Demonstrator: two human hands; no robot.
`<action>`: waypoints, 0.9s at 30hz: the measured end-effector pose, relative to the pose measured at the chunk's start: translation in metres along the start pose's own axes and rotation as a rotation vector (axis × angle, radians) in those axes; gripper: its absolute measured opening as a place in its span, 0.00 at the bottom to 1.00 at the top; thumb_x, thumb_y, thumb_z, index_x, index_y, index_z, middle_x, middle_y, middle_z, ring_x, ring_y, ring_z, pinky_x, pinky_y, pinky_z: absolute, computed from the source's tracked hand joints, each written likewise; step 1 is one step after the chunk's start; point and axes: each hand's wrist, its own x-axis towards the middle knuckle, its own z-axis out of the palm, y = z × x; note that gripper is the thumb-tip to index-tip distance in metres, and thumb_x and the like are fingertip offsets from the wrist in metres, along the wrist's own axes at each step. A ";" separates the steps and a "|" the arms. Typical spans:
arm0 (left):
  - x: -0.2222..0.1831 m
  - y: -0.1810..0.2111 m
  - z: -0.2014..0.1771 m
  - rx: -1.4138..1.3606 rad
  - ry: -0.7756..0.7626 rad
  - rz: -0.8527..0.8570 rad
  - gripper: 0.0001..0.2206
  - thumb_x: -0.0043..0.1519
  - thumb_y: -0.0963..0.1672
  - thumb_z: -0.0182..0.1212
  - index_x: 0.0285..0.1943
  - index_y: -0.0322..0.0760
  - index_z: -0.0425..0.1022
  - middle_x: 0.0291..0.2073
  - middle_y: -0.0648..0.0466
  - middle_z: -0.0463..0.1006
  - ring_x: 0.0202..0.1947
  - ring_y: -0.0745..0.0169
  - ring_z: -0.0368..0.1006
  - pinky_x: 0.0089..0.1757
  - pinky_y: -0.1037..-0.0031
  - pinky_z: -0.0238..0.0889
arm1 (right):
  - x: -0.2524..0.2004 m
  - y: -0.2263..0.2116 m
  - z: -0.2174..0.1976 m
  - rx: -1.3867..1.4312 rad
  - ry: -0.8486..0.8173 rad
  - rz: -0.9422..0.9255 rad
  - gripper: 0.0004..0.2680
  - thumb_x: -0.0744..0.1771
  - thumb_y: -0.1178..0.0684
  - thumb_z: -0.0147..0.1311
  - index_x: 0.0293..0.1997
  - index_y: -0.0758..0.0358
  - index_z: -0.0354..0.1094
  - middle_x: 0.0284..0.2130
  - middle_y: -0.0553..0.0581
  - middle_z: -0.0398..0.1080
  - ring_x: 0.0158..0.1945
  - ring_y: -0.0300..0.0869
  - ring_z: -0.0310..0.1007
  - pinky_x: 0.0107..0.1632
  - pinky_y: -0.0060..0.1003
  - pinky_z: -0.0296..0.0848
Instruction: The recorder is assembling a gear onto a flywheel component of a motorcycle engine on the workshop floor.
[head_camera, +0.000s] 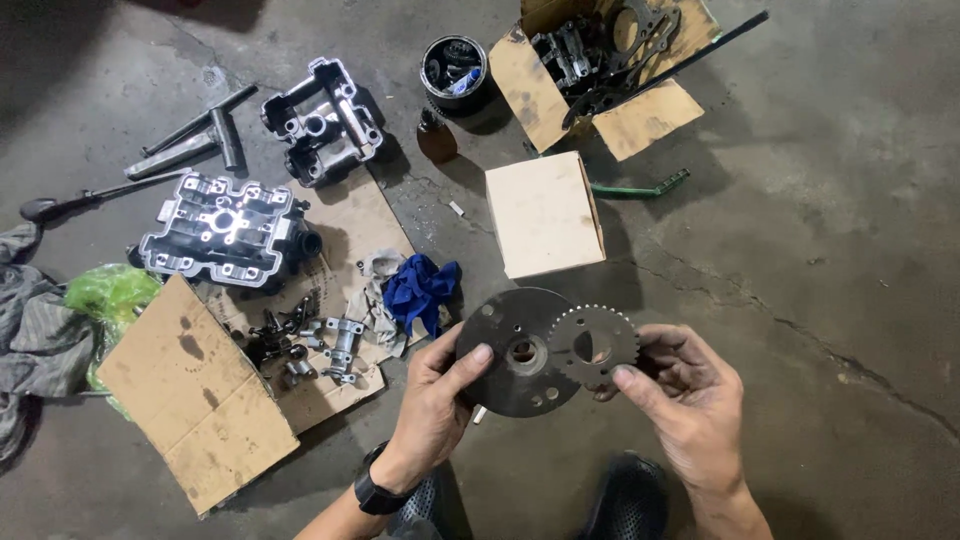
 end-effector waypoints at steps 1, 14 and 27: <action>0.000 -0.002 -0.001 0.002 0.001 0.001 0.20 0.65 0.42 0.62 0.64 0.22 0.71 0.51 0.45 0.79 0.48 0.62 0.77 0.49 0.69 0.73 | 0.000 0.000 0.002 0.002 -0.001 0.000 0.13 0.64 0.66 0.61 0.54 0.76 0.68 0.41 0.66 0.77 0.43 0.43 0.80 0.46 0.35 0.83; -0.002 -0.014 -0.004 0.089 0.035 0.024 0.18 0.63 0.41 0.64 0.61 0.26 0.70 0.51 0.49 0.77 0.49 0.65 0.74 0.51 0.70 0.72 | -0.001 -0.005 0.021 -0.070 0.042 0.062 0.10 0.66 0.64 0.56 0.53 0.76 0.68 0.37 0.66 0.79 0.40 0.43 0.81 0.42 0.33 0.82; -0.006 -0.003 0.004 0.335 -0.020 0.082 0.19 0.64 0.45 0.65 0.60 0.26 0.72 0.49 0.50 0.79 0.49 0.67 0.74 0.51 0.73 0.71 | 0.002 -0.011 0.016 -0.081 0.076 0.010 0.07 0.68 0.61 0.57 0.47 0.75 0.68 0.38 0.66 0.79 0.42 0.45 0.83 0.46 0.35 0.82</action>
